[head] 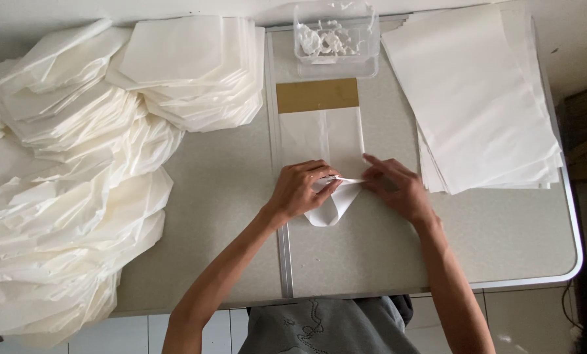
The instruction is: Folding a white paper sheet around a cardboard template to create a sleeve
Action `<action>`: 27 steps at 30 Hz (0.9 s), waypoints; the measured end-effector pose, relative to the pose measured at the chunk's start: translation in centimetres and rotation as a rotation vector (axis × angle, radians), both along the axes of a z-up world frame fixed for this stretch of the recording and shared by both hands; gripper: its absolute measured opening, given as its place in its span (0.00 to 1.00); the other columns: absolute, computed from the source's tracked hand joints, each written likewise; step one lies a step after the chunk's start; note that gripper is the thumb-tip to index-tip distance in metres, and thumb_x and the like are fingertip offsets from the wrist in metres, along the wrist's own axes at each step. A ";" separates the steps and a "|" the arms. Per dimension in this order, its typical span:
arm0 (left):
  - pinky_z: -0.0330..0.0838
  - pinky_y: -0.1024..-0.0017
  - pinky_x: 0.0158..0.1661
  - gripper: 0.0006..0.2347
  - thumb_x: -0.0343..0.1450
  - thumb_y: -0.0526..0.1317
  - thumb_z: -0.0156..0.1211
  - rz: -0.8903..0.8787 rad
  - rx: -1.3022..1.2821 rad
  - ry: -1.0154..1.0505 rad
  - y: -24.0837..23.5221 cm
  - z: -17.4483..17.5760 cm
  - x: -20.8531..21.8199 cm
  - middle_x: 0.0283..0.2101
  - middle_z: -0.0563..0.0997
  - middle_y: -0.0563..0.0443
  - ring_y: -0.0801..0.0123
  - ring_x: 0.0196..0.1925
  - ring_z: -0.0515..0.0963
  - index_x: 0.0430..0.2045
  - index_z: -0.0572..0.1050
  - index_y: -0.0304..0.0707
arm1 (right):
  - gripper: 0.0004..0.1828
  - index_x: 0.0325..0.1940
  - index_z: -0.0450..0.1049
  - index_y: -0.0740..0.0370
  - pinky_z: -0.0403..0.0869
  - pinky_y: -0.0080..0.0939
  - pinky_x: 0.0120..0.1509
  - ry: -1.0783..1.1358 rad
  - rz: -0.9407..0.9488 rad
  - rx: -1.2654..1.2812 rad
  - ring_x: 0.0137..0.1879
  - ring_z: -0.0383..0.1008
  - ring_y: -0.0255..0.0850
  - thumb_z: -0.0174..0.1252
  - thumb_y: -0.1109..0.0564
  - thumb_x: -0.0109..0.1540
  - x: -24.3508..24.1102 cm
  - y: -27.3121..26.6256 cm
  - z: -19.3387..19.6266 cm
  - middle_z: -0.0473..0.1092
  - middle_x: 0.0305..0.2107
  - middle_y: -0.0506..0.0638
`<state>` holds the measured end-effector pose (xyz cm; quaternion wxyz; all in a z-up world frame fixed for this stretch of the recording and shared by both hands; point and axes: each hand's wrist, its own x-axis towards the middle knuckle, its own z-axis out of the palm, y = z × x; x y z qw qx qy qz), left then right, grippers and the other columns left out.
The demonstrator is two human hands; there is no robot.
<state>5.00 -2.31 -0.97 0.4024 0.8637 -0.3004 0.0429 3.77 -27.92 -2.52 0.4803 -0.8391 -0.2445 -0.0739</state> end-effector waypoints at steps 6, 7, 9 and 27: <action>0.78 0.72 0.37 0.07 0.73 0.45 0.60 0.068 0.018 0.049 -0.1 -0.3 0.3 0.31 0.83 0.56 0.66 0.36 0.84 0.36 0.82 0.47 | 0.31 0.65 0.74 0.65 0.78 0.49 0.50 -0.063 -0.018 -0.029 0.38 0.79 0.45 0.66 0.68 0.56 0.5 0.3 0.0 0.78 0.30 0.52; 0.78 0.72 0.37 0.07 0.73 0.45 0.60 0.064 0.014 0.047 -0.1 -0.2 0.1 0.31 0.83 0.56 0.66 0.36 0.84 0.36 0.82 0.47 | 0.31 0.65 0.74 0.65 0.78 0.49 0.50 -0.065 -0.021 -0.033 0.38 0.79 0.45 0.66 0.68 0.56 0.3 0.2 -0.2 0.78 0.30 0.52; 0.78 0.68 0.39 0.11 0.70 0.48 0.62 0.080 -0.002 0.111 0.0 0.1 -0.2 0.34 0.83 0.53 0.63 0.39 0.84 0.40 0.81 0.47 | 0.30 0.65 0.74 0.63 0.77 0.47 0.52 -0.052 -0.013 -0.008 0.41 0.78 0.42 0.66 0.64 0.58 0.1 0.0 -0.6 0.78 0.31 0.50; 0.80 0.62 0.45 0.15 0.72 0.39 0.66 0.102 -0.156 0.178 4.9 -2.6 -0.3 0.48 0.78 0.43 0.50 0.48 0.82 0.52 0.75 0.34 | 0.32 0.64 0.74 0.63 0.79 0.46 0.46 -0.003 0.007 -0.032 0.37 0.79 0.48 0.72 0.59 0.55 2.9 3.5 -0.4 0.77 0.33 0.56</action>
